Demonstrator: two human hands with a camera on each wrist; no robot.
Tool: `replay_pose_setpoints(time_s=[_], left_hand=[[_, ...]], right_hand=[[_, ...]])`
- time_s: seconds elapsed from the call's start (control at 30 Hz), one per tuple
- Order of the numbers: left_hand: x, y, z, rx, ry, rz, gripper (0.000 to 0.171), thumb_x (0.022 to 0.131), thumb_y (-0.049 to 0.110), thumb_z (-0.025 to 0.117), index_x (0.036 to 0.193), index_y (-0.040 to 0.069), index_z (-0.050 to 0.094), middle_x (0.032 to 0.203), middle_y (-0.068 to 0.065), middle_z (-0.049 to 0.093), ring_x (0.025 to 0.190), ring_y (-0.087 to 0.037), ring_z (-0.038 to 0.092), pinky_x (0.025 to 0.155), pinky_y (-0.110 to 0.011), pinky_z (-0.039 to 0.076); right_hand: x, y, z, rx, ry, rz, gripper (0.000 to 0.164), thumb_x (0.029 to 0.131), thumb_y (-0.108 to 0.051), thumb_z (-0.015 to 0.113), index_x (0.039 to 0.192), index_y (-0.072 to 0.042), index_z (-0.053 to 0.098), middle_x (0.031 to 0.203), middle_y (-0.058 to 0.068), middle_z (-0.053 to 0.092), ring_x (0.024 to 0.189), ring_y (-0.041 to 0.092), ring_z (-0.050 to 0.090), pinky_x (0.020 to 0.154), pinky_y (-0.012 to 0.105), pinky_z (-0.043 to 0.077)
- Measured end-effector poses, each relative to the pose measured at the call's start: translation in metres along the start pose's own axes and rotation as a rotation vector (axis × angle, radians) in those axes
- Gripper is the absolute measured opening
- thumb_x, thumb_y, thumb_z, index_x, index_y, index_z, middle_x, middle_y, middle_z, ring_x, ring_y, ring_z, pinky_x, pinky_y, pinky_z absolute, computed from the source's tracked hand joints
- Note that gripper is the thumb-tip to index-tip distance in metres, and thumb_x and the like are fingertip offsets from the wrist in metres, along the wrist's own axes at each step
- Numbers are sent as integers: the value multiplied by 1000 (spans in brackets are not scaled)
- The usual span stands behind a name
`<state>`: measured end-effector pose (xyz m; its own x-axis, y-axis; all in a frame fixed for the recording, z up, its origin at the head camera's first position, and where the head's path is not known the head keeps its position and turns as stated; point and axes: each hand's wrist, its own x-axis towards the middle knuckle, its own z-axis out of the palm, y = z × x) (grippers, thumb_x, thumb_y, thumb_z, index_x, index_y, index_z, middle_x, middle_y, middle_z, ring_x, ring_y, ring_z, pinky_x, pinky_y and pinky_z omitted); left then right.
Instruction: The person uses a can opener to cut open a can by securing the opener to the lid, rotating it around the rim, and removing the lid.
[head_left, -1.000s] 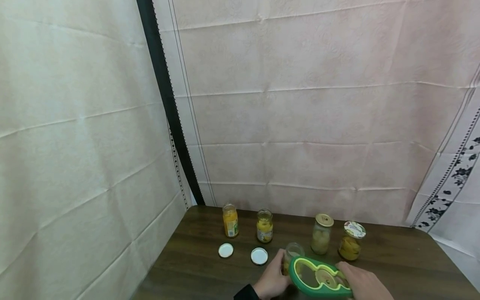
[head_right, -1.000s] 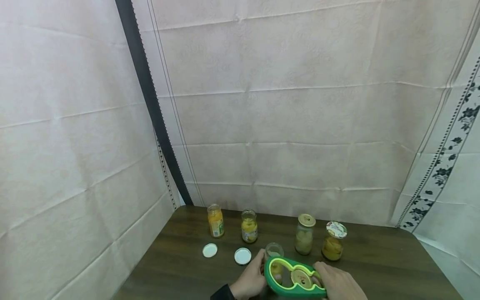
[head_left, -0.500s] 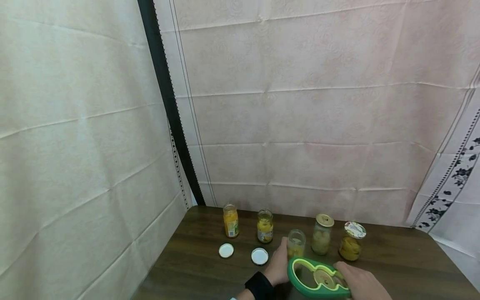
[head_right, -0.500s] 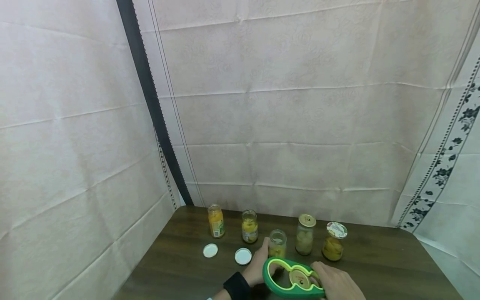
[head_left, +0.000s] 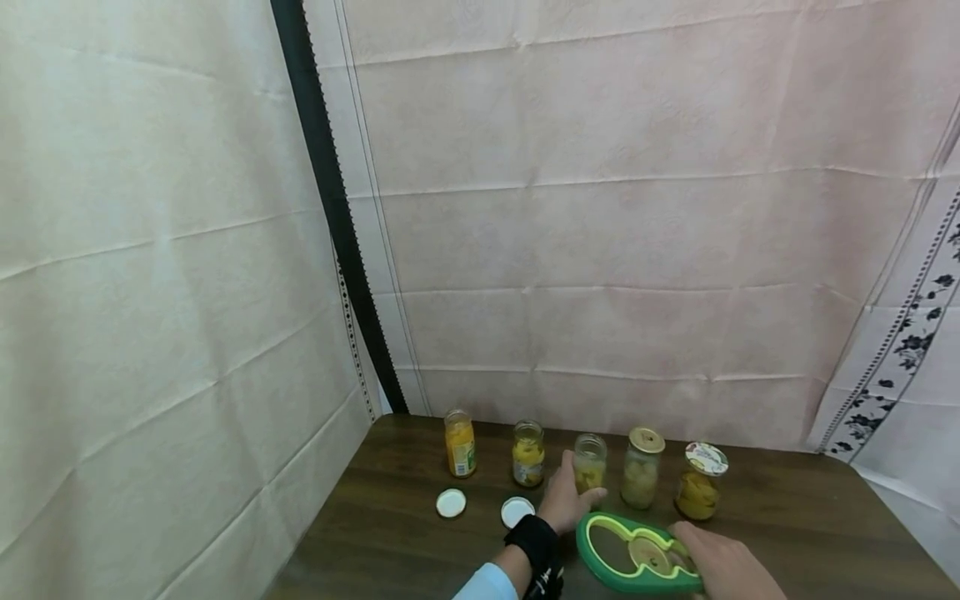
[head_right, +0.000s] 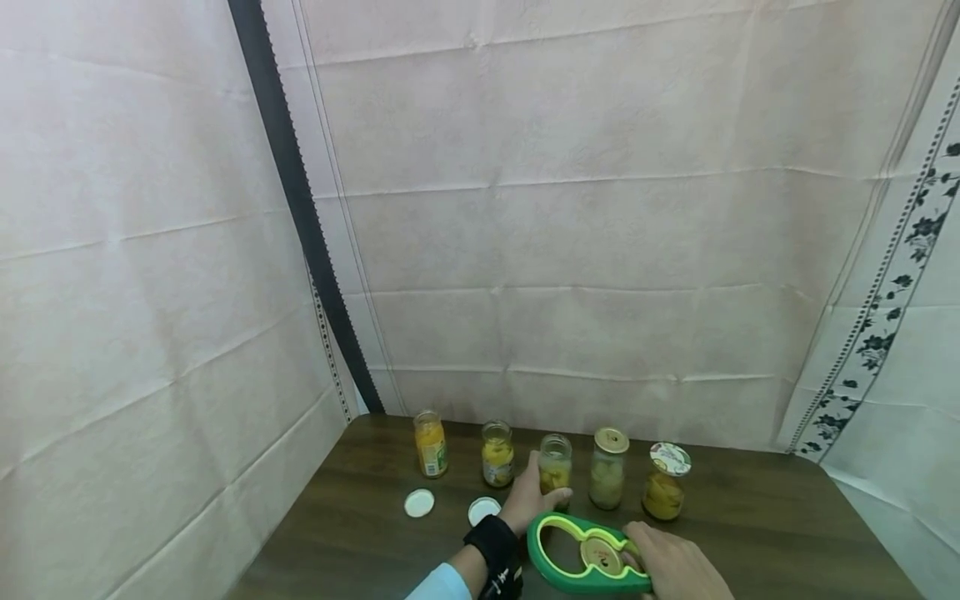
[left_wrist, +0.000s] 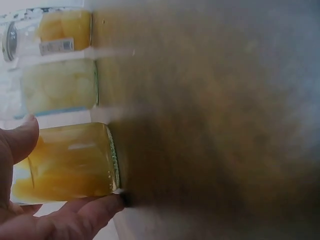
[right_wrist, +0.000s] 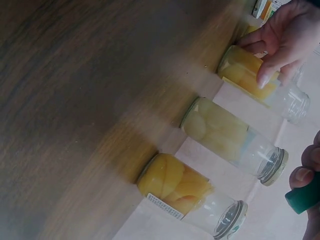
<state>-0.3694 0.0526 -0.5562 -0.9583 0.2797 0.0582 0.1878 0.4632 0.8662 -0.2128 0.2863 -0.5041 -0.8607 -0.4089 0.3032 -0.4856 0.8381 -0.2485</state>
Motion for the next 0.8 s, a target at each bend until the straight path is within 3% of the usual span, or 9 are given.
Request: replay_pose_setpoints(time_s=[0.1,0.23,0.43,0.63,0.8], left_hand=[[3,1,0,22,4,-11,74,98,37,79,156,16,39,133,-13,66,123,-33,66,98,-53,56],[8,1,-4,34,-30,9,66,100,39,77,152,19,40,126,-9,67,114,-28,68,93,-47,56],[24,-9,-5,23,-61,5,61,101,42,76,148,23,42,116,-6,70,108,-27,69,91,-46,56],[38,-17,3,34,-47,-43,71,100,46,76,155,22,39,125,-9,70,118,-32,69,99,-53,56],[36,-14,5,58,-51,-82,79,100,49,74,162,22,33,134,-11,68,125,-35,67,104,-56,55]], right_hand=[[1,0,-1,17,-34,17,53,88,-64,80,117,-23,62,89,-25,55,77,-12,45,62,21,45],[1,-1,-1,10,-38,29,54,88,-65,80,116,-23,61,89,-24,53,77,-12,45,62,21,45],[3,-1,0,23,-65,28,53,88,-62,81,118,-22,61,92,-23,56,79,-12,47,64,22,47],[5,-3,2,37,-48,-17,43,93,-53,79,118,-23,61,95,-25,56,80,-13,47,63,21,46],[6,-5,4,29,-21,-34,40,95,-51,79,118,-23,61,94,-26,55,79,-13,46,62,21,45]])
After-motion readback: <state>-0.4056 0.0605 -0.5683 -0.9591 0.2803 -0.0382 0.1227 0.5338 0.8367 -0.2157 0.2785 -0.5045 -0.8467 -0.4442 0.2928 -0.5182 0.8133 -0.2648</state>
